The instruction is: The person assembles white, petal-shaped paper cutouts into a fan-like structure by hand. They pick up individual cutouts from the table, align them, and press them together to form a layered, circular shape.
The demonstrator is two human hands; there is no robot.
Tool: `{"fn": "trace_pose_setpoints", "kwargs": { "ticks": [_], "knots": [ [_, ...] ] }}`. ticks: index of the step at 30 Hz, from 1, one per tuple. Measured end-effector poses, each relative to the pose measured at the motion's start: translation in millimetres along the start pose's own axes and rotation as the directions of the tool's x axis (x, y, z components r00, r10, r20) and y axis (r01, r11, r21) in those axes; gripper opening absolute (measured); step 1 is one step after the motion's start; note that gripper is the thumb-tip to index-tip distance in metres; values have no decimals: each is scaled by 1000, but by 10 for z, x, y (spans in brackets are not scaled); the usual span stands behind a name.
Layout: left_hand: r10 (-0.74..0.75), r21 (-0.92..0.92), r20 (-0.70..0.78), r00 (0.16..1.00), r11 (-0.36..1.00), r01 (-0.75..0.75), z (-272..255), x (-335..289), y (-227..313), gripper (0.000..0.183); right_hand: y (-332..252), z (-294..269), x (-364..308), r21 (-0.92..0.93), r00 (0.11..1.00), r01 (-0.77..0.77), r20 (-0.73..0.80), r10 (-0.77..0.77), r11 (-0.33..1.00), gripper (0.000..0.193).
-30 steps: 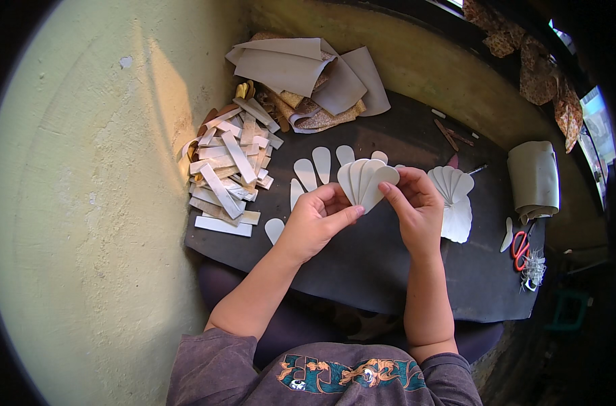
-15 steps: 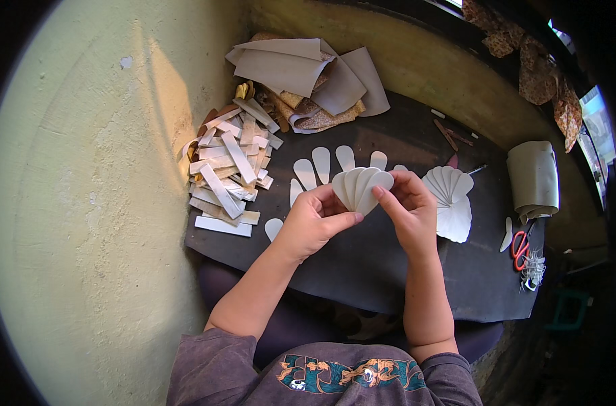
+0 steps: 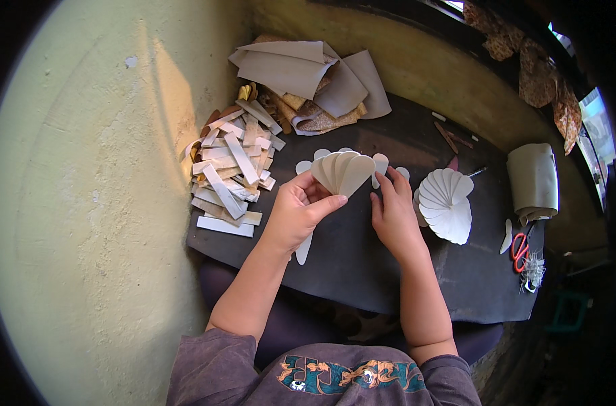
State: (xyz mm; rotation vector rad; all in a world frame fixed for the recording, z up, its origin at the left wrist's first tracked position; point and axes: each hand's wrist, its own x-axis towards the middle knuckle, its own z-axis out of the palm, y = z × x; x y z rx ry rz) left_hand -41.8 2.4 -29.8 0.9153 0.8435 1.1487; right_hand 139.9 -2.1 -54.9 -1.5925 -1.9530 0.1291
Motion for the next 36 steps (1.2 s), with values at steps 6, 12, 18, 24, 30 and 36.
{"fn": "trace_pose_setpoints", "kwargs": {
  "ticks": [6, 12, 18, 24, 30, 36],
  "knots": [
    [-20, -41, -19, 1000, 999, 19, 2, 18, -48, 37, 121, 157, 119, 12, 991, -135, -21, 135, 991, 24],
    [-78, 38, -15, 997, 996, 79, -24, 38, -64, 34, 53, 133, 181, 227, 960, -267, -23, 279, 937, 27],
    [-87, 3, -43, 995, 996, 87, -7, 30, -48, 33, 13, 88, 209, 314, 947, -313, 37, 318, 896, 34],
    [-77, -61, -37, 996, 995, 75, 18, 26, -86, 29, -136, -95, 125, 807, 956, -268, 155, 250, 527, 35],
    [-86, -98, -61, 994, 992, 80, 29, 24, -90, 24, -199, -217, 129, 863, 899, -422, 358, 254, 278, 18],
    [-67, -118, -73, 995, 991, 58, 38, 26, -104, 23, -118, -193, 124, 870, 886, -423, 337, 318, 255, 14]
  ]
}}
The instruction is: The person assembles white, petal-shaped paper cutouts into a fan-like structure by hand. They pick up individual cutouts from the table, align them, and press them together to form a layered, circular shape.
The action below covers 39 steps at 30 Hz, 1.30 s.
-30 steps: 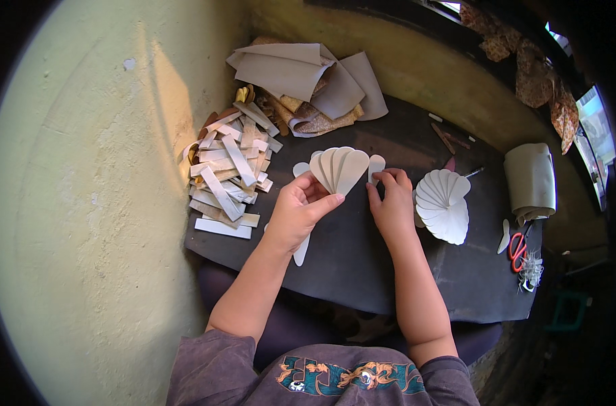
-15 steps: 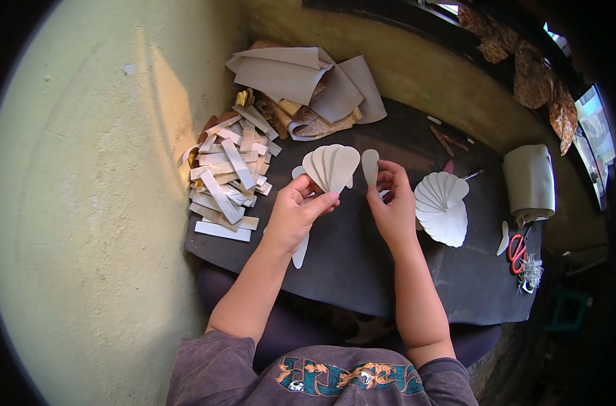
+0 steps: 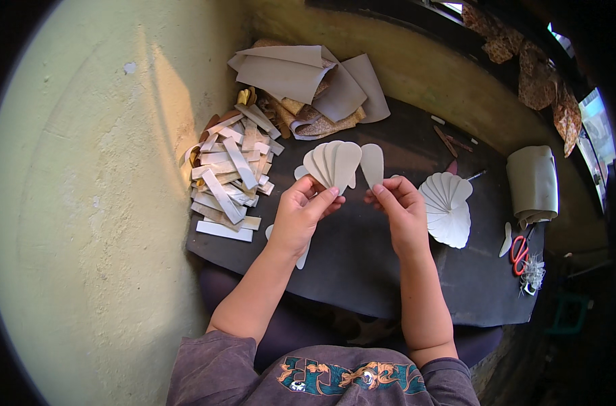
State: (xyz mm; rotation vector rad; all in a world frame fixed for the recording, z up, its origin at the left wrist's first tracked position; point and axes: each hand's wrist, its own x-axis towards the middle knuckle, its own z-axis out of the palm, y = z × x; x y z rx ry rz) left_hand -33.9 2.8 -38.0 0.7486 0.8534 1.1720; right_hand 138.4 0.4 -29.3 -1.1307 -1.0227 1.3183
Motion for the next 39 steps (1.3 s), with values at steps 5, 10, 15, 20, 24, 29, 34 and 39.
{"fn": "trace_pose_setpoints", "kwargs": {
  "ticks": [5, 10, 15, 20, 24, 29, 34, 39],
  "knots": [
    [15, 5, 8, 1000, 1000, -15, -15, 8, -25, 24, -11, -14, 7, 87, 995, 65, -75, -58, 994, 16],
    [-20, 0, 13, 1000, 1000, 20, 44, -15, -32, 25, -96, 30, -36, 257, 1000, -2, -9, 4, 966, 15],
    [-27, 7, 32, 999, 1000, 27, 46, -16, -58, 26, 11, -92, 12, 341, 992, 15, 111, -56, 940, 7],
    [-33, 15, 36, 999, 999, 33, 41, -21, -61, 26, -113, 29, -41, 217, 999, 10, 39, -19, 976, 10],
    [-29, 20, 34, 999, 999, 29, 43, -24, -51, 27, -79, -26, -38, 149, 999, 34, 23, -38, 988, 6],
    [-32, 17, 35, 999, 999, 31, 55, -31, -37, 27, -22, -66, -14, 98, 990, 102, 86, -111, 990, 4],
    [-24, 20, 32, 999, 1000, 23, 56, -33, -40, 26, -73, -31, -29, 65, 995, 41, 88, -47, 997, 10],
    [-25, 4, 26, 999, 1000, 25, 54, -30, -68, 23, -121, 47, -57, 97, 996, 54, 65, -60, 994, 26]
  ]
}}
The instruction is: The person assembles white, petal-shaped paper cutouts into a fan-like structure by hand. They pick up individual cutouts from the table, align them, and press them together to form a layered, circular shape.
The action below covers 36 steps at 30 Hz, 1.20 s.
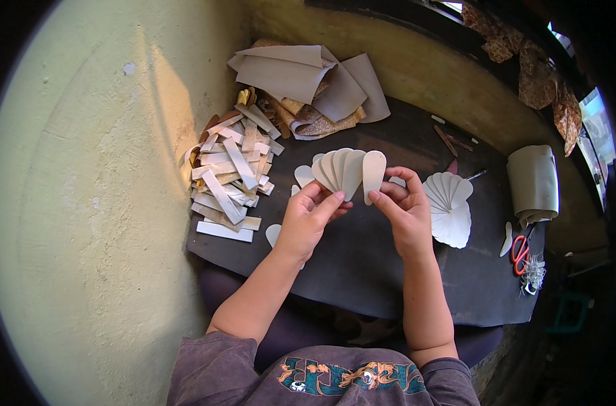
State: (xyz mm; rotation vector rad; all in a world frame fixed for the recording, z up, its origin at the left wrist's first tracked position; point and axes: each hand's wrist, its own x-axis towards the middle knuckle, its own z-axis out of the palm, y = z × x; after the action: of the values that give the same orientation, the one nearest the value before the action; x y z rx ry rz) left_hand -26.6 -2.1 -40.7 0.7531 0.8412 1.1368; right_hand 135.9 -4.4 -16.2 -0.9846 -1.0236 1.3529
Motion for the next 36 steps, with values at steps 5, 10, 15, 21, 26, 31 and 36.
{"fn": "trace_pose_setpoints", "kwargs": {
  "ticks": [5, 10, 15, 21, 26, 31, 36],
  "knots": [
    [-12, -20, -11, 1000, 1000, 12, 22, 1, -13, 22, 72, -14, 4, -7, 999, 4, -37, -4, 1000, 21],
    [1, -28, -22, 1000, 1000, -2, 52, -4, -25, 22, 93, -32, -5, 28, 999, 42, -8, -42, 999, 17],
    [-2, -1, -24, 1000, 1000, 2, 46, -3, -32, 24, 81, -17, -1, 27, 1000, -7, 22, 7, 1000, 17],
    [-19, 4, -9, 1000, 1000, 19, 57, -11, -27, 23, 95, -2, -1, -38, 1000, 15, -26, -16, 999, 17],
    [-21, -5, -4, 1000, 1000, 21, 59, -15, -30, 24, 110, 0, -2, -78, 999, 26, -37, -29, 997, 17],
    [-12, 10, -2, 1000, 1000, 12, 66, -18, -25, 24, 100, 7, -2, -85, 999, 25, -42, -28, 996, 18],
    [-6, 10, -4, 1000, 1000, 7, 64, -14, -40, 24, 92, 7, -2, -89, 999, 21, -44, -25, 996, 18]
  ]
}}
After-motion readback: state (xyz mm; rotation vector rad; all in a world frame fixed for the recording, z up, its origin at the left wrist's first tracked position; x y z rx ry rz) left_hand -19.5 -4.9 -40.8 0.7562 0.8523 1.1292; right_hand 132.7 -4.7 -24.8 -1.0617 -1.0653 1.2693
